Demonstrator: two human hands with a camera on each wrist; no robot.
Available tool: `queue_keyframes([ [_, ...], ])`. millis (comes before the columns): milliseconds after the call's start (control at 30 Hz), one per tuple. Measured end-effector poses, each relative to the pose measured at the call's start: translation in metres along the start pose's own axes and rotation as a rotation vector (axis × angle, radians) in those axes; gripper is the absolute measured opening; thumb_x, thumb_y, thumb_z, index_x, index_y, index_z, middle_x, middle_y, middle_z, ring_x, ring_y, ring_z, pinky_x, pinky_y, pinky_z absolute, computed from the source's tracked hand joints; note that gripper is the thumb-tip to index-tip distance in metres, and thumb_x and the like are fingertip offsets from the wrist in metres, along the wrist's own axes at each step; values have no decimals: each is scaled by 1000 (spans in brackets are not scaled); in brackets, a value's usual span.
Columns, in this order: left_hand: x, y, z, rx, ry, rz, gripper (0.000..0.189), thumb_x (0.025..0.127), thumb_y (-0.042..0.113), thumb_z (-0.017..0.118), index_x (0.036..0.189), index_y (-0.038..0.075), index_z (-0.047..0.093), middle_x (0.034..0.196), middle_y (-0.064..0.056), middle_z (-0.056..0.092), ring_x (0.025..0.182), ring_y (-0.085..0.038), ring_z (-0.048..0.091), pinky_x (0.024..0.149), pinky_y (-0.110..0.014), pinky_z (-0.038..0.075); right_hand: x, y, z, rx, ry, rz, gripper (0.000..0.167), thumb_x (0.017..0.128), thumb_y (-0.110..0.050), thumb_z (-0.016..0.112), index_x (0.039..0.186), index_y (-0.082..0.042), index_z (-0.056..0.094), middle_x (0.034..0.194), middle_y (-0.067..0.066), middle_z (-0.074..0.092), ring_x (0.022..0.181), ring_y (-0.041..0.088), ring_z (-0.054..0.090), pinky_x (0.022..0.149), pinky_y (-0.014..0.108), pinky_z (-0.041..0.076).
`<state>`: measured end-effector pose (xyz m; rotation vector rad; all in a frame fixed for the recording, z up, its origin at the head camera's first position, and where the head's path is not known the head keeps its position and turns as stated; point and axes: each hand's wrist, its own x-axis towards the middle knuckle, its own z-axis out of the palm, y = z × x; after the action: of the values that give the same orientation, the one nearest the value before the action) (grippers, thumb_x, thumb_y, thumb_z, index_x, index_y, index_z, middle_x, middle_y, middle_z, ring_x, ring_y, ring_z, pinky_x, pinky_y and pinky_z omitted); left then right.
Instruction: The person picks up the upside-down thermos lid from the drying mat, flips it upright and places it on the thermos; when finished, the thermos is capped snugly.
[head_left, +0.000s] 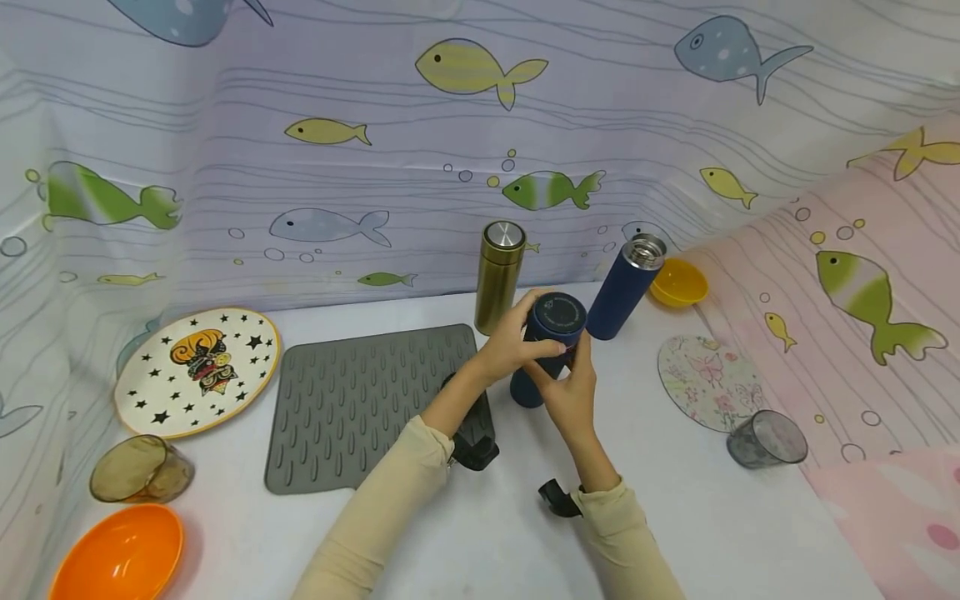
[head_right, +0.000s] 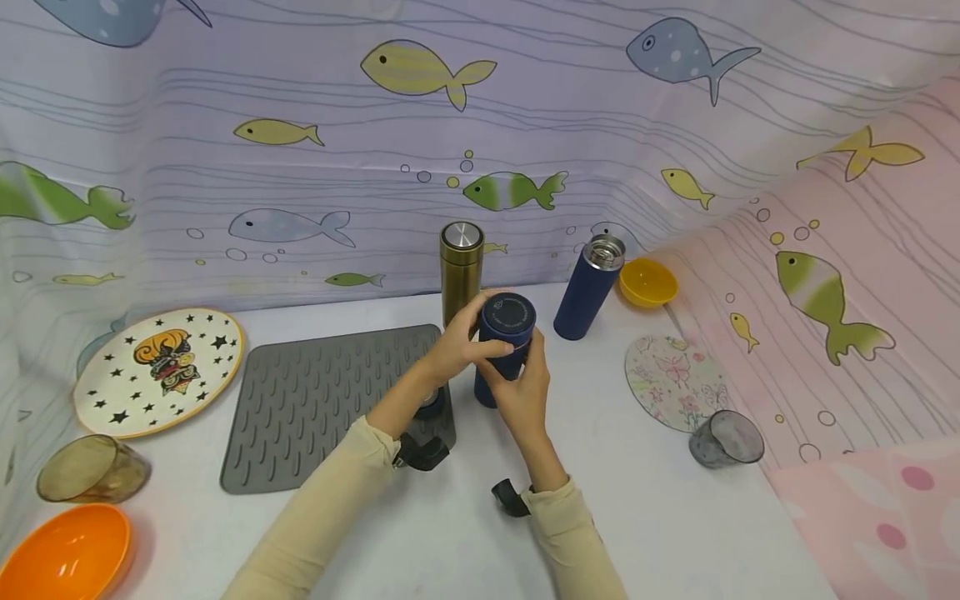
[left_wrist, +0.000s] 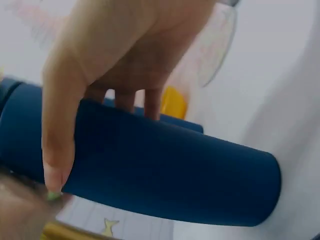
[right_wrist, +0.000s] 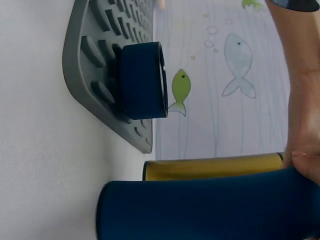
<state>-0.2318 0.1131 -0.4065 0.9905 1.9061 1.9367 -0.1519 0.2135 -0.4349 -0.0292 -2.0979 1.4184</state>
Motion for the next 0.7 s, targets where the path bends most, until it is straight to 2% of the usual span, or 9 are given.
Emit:
queue_keyframes([
  [133, 0, 0, 4, 134, 66, 28, 78, 80, 17, 79, 146, 6, 39, 138, -14, 48, 123, -25, 51, 105, -36, 44, 0, -9, -3, -2, 2, 0, 66, 78, 10, 74, 136, 11, 42, 125, 30, 58, 113, 44, 60, 94, 57, 50],
  [200, 0, -2, 5, 98, 73, 49, 74, 81, 17, 75, 145, 4, 39, 135, -18, 50, 120, -29, 53, 102, -38, 47, 0, -10, -3, 10, -5, 11, 67, 78, 11, 74, 137, 11, 41, 128, 30, 57, 116, 44, 59, 96, 57, 49],
  [300, 0, -4, 5, -26, 24, 58, 73, 81, 11, 66, 146, 1, 34, 134, -23, 50, 119, -35, 54, 101, -42, 48, -1, -8, -2, 24, -14, 32, 71, 79, 8, 77, 139, 9, 40, 128, 29, 56, 118, 43, 58, 98, 58, 48],
  [367, 1, -4, 5, 21, 29, 42, 73, 83, 16, 67, 146, 3, 33, 136, -21, 48, 120, -32, 54, 101, -39, 47, -1, -7, -2, 30, -14, 41, 71, 79, 8, 76, 139, 8, 40, 128, 29, 57, 118, 43, 57, 99, 58, 47],
  [433, 2, -3, 4, 107, 53, 14, 76, 82, 21, 75, 144, 4, 34, 135, -17, 49, 118, -27, 55, 100, -34, 48, -1, -7, -2, 35, -8, 40, 70, 78, 9, 75, 139, 9, 40, 128, 30, 57, 118, 44, 57, 99, 58, 47],
  [467, 2, -2, 3, 110, 54, -3, 78, 80, 20, 79, 143, 4, 36, 133, -17, 50, 117, -27, 56, 99, -33, 49, -1, -7, -1, 36, -7, 37, 69, 78, 10, 75, 139, 8, 41, 128, 30, 57, 118, 45, 57, 99, 59, 47],
  [567, 5, -1, -1, -9, 0, -35, 71, 80, 11, 74, 141, 2, 39, 130, -21, 53, 114, -31, 58, 97, -38, 51, -1, -8, -1, 31, -20, 32, 72, 79, 6, 77, 141, 8, 39, 133, 28, 55, 122, 43, 56, 101, 57, 46],
  [633, 6, 0, -3, -72, -41, -42, 72, 79, 6, 70, 143, 3, 38, 136, -21, 49, 117, -32, 56, 99, -40, 49, 0, -8, -1, 31, -24, 32, 74, 79, 4, 78, 142, 8, 39, 134, 27, 55, 122, 42, 56, 101, 56, 46],
  [700, 6, 1, -4, -3, -30, -22, 74, 80, 11, 72, 144, 5, 38, 140, -18, 45, 121, -29, 52, 102, -38, 46, 1, -8, -2, 26, -23, 29, 74, 79, 4, 78, 142, 8, 39, 132, 28, 55, 121, 42, 57, 100, 56, 47],
])
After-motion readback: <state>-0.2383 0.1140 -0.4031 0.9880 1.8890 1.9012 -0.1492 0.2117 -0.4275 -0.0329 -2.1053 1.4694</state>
